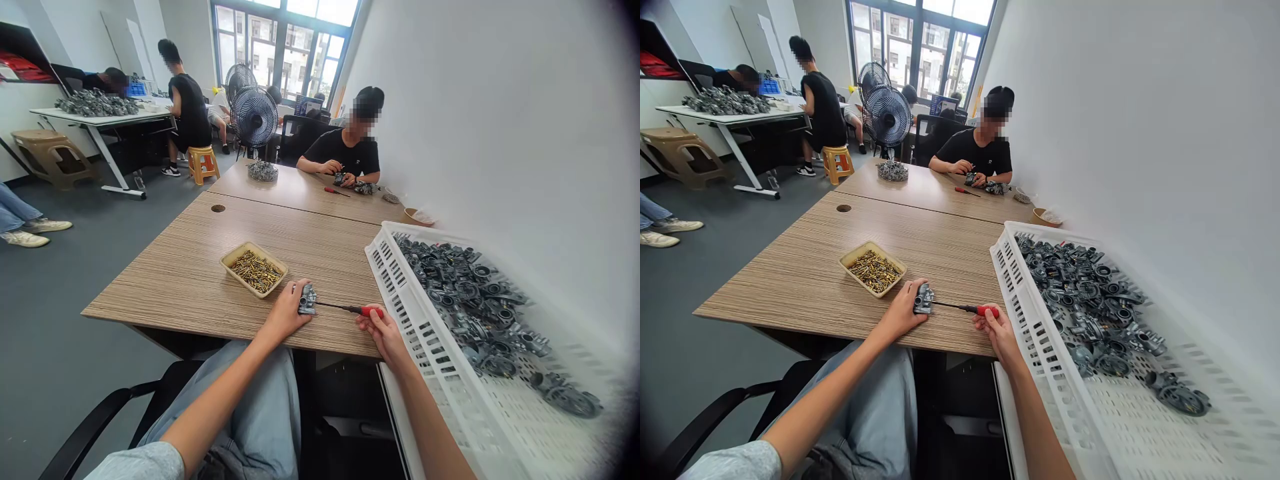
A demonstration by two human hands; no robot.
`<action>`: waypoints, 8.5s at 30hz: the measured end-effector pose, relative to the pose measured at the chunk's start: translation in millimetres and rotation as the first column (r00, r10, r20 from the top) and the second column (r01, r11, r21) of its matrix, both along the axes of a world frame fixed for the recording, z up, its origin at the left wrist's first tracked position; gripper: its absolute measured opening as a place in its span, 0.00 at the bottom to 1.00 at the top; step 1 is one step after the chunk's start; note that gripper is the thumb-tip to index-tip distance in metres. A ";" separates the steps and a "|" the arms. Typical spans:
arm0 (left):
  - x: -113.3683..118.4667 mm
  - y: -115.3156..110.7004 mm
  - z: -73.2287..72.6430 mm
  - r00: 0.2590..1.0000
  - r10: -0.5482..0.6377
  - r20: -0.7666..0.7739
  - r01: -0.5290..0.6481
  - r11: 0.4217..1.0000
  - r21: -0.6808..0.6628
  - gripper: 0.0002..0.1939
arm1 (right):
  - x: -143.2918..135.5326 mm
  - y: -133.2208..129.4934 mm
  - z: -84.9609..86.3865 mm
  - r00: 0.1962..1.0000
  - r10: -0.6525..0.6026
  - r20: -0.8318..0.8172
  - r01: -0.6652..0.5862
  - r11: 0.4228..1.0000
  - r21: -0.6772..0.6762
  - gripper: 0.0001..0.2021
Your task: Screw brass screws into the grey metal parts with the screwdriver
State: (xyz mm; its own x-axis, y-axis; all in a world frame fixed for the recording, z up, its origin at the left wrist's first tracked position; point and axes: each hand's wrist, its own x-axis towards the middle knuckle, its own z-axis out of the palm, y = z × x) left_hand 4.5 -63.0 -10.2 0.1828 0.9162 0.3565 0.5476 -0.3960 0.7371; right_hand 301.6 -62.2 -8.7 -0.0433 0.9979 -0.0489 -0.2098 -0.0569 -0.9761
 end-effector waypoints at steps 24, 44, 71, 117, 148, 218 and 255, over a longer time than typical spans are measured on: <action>-0.1 0.2 -0.1 1.000 -0.004 -0.006 0.004 1.000 -0.007 0.44 | -1.0 0.6 1.2 0.998 -0.049 -0.047 0.049 0.999 0.005 0.19; -0.3 0.1 -0.8 1.000 -0.005 0.012 0.005 1.000 0.000 0.43 | -2.1 -0.7 0.1 0.999 0.020 0.047 -0.021 1.000 0.014 0.18; -0.2 0.4 -1.6 1.000 0.000 0.005 -0.001 1.000 0.021 0.43 | -6.1 -3.2 5.3 0.995 0.033 0.099 -0.037 0.999 0.031 0.19; 0.6 0.7 -3.4 1.000 0.010 -0.020 -0.009 1.000 0.017 0.44 | -10.0 -6.3 13.7 0.996 -0.002 0.089 0.000 1.000 0.025 0.19; 0.5 -0.2 -1.3 1.000 0.009 -0.021 -0.009 1.000 0.027 0.43 | -6.7 -2.1 4.9 0.996 -0.052 0.074 0.049 0.998 0.038 0.21; 1.0 -1.3 2.8 1.000 0.015 -0.012 -0.015 1.000 0.011 0.43 | -5.9 -2.0 4.3 0.993 -0.029 0.111 0.025 0.999 0.042 0.20; 0.3 -2.1 4.9 1.000 0.010 -0.014 -0.010 1.000 0.009 0.42 | -4.5 -1.4 1.3 0.994 -0.001 0.109 -0.004 0.999 0.049 0.19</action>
State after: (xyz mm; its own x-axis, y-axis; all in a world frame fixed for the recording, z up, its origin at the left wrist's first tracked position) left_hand 4.9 -65.0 -5.3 0.1789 0.9149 0.3619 0.5621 -0.3970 0.7256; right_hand 297.1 -63.6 -7.4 -0.0420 0.9991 -0.0043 -0.1016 -0.0085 -0.9948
